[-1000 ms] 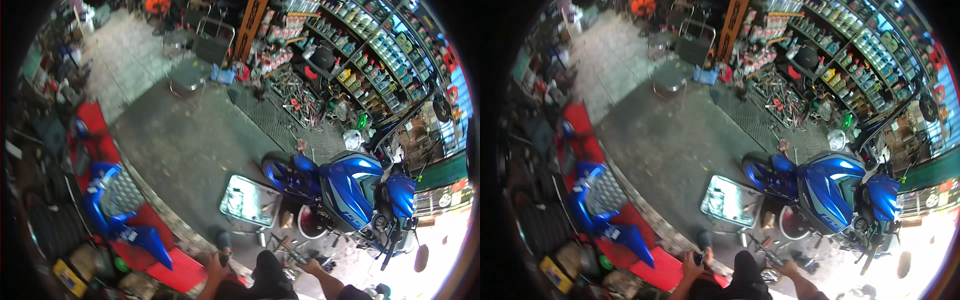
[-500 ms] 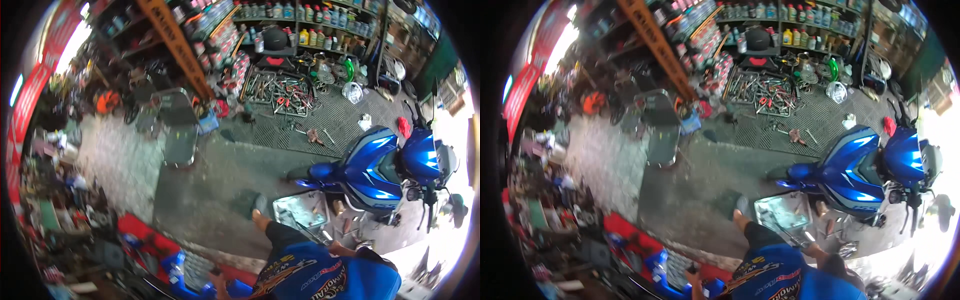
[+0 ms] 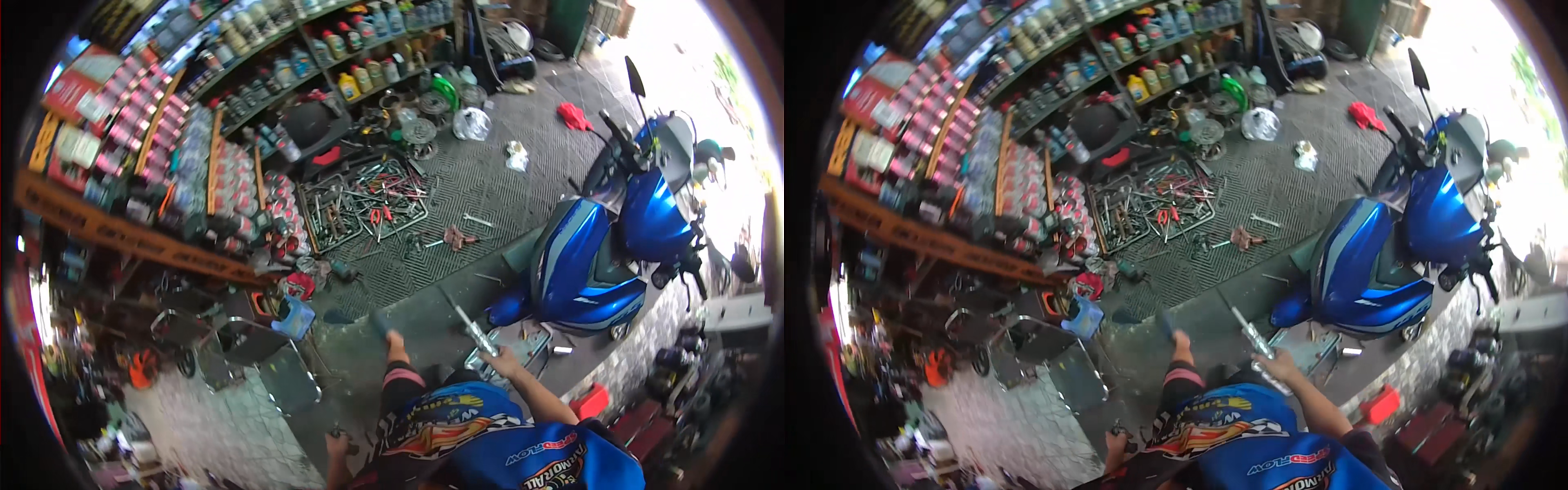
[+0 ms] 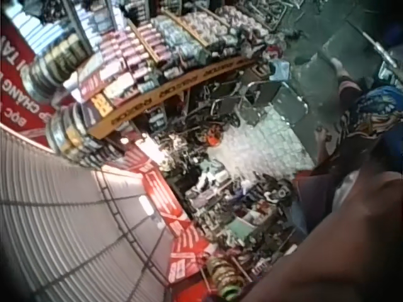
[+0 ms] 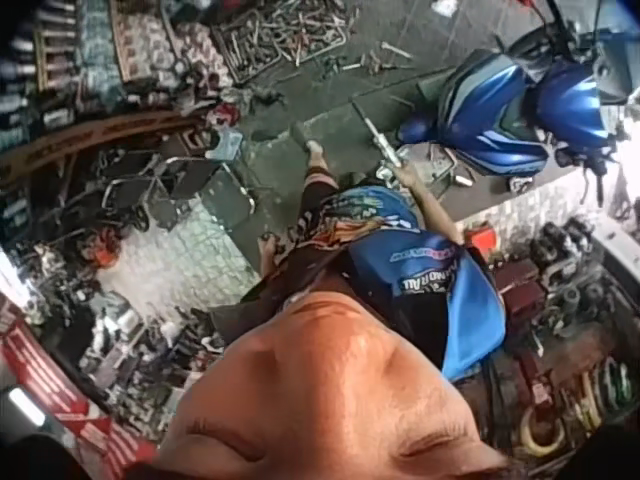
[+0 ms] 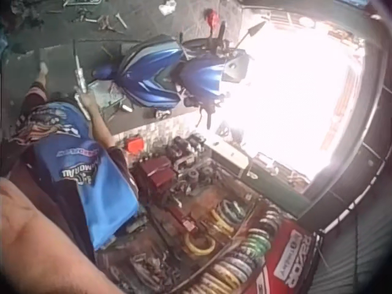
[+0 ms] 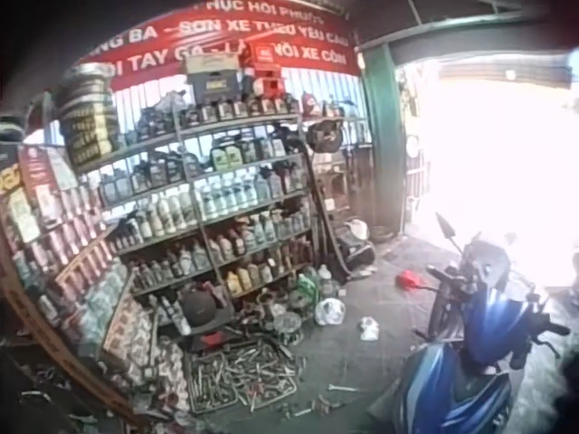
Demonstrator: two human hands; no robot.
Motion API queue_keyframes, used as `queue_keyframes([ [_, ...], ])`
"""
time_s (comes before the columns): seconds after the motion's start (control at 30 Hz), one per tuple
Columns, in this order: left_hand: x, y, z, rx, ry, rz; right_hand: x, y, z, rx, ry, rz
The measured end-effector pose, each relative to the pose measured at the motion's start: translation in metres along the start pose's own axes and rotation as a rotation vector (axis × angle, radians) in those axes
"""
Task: The person unpacks motorcycle replacement parts from plastic packaging by hand. They then assemble and attach a bearing puller tool to a water pump housing using wrenches.
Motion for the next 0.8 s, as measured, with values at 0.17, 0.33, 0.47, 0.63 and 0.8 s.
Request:
queue_keyframes([
  [0.17,-0.158,-0.014,0.043,-0.072,0.068,-0.420,-0.037,0.005,-0.080,-0.334,0.027,0.196],
  [0.33,-0.318,0.020,0.180,-0.420,0.173,-0.397,-0.067,0.000,-0.151,-0.475,0.092,0.342],
  [0.47,-0.436,0.078,0.358,-0.460,0.399,-0.241,-0.087,-0.044,-0.236,-0.650,0.182,0.251],
  [0.63,-0.384,0.219,0.605,-0.451,0.625,-0.371,-0.139,-0.110,-0.270,-0.854,0.221,0.255],
  [0.8,-0.382,0.344,0.598,-0.351,0.326,-0.746,-0.265,-0.138,-0.276,-0.950,0.332,0.205],
])
Point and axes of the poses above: each hand's wrist, its own x-axis away from the middle knuckle, its own y-axis out of the palm, z = x × y, the point moved 5 cm from there along -x, towards the middle knuckle, and after that the axes turned 5 degrees about y, right-handed, at the moved point
